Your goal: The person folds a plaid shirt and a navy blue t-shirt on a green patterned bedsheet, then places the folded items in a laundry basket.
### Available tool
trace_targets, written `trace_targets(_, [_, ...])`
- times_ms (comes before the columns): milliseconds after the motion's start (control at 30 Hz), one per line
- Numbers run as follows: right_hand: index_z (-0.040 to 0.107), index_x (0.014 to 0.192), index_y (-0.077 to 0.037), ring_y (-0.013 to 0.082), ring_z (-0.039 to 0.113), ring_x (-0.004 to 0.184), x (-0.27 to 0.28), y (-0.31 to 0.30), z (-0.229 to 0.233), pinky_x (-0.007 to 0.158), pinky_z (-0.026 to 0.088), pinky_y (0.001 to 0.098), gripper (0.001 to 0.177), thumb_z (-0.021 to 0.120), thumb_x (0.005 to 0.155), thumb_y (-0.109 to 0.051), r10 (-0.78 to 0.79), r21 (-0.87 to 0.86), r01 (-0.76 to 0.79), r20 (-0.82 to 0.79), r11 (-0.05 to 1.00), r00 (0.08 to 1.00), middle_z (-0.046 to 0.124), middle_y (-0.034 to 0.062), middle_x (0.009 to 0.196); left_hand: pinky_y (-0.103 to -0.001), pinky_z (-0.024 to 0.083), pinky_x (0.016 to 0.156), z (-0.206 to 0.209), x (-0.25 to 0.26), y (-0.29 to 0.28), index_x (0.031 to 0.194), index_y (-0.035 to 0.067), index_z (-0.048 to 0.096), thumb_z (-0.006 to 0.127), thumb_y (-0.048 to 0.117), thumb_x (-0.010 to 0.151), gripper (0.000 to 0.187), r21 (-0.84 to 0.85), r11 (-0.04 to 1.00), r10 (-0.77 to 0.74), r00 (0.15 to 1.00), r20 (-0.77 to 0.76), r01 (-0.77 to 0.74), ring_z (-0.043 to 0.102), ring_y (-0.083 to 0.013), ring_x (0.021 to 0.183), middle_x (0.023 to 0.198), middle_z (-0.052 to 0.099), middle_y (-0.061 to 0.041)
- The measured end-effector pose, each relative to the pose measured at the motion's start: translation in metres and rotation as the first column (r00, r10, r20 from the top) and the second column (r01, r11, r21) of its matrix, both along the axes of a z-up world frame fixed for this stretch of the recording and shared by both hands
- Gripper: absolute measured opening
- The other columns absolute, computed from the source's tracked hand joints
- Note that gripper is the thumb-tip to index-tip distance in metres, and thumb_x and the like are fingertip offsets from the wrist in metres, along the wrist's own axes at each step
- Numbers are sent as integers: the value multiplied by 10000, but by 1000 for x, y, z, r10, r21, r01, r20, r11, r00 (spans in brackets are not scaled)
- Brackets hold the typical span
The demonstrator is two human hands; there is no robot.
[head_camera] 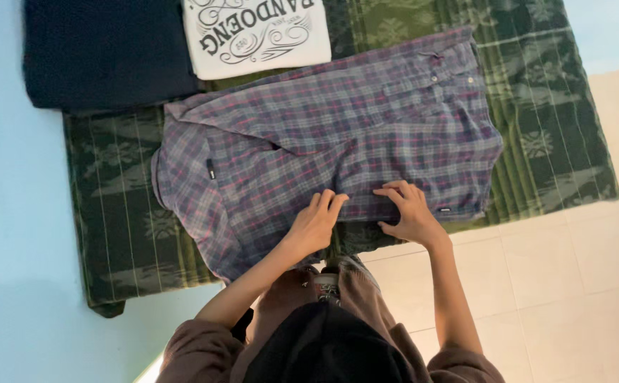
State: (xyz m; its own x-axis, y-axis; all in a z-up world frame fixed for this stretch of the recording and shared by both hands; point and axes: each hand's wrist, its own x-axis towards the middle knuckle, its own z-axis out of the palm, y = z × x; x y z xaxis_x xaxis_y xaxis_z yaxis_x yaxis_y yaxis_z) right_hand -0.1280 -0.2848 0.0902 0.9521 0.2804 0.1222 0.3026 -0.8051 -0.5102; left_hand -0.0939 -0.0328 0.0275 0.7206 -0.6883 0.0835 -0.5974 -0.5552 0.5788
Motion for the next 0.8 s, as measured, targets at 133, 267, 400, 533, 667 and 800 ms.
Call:
trace_targets(133, [663, 1208, -101, 314, 578, 1144, -18, -38, -29, 989, 447, 426, 681, 679, 566, 127, -163, -149, 176, 94, 973, 982, 606, 84, 1194, -409, 574, 705, 15, -3, -8, 1490, 90, 388, 688, -120, 600, 962, 105, 995, -7, 996, 89, -2, 541, -389, 1041, 1354, 446, -215])
trace_targets(267, [720, 1053, -84, 300, 572, 1051, -28, -99, -33, 903, 440, 417, 493, 678, 615, 140, -204, -199, 255, 244, 946, 948, 620, 62, 1064, -374, 565, 669, 29, -16, -17, 1549, 160, 405, 691, -118, 604, 1027, 179, 981, 21, 963, 267, -71, 572, -349, 983, 1486, 424, -228])
trace_targets(400, [740, 876, -68, 272, 577, 964, -51, -136, -10, 878, 438, 409, 394, 661, 549, 138, -268, -108, 289, 174, 951, 948, 611, 32, 903, -403, 586, 809, 17, -49, -26, 1459, 91, 519, 734, 9, 748, 748, 267, 964, -84, 931, 355, -15, 630, -311, 1050, 1439, 572, -165])
trace_targets(533, [743, 869, -37, 291, 574, 966, -44, -161, -5, 839, 439, 395, 417, 640, 513, 153, -219, -126, 231, 102, 965, 970, 646, 54, 948, -366, 590, 762, 8, -67, -31, 1239, 51, 641, 722, 47, 696, 549, 296, 955, -67, 951, 301, -27, 688, -295, 1121, 1282, 687, -176])
trace_targets(667, [747, 827, -43, 301, 625, 938, -31, -207, -6, 851, 462, 402, 369, 632, 557, 180, -179, -163, 191, 86, 968, 980, 674, 68, 921, -375, 579, 756, 15, -67, -31, 1061, 54, 675, 708, 41, 723, 340, 332, 943, -64, 992, 112, 23, 715, -268, 1048, 1118, 728, -146])
trace_targets(800, [750, 875, -35, 308, 656, 851, -28, -252, 5, 741, 468, 417, 406, 559, 613, 208, -297, -67, 294, -50, 953, 953, 678, 101, 907, -377, 553, 753, 29, -68, -41, 994, 102, 694, 668, 11, 754, 258, 410, 911, 52, 999, 14, -53, 697, -239, 927, 955, 706, -45])
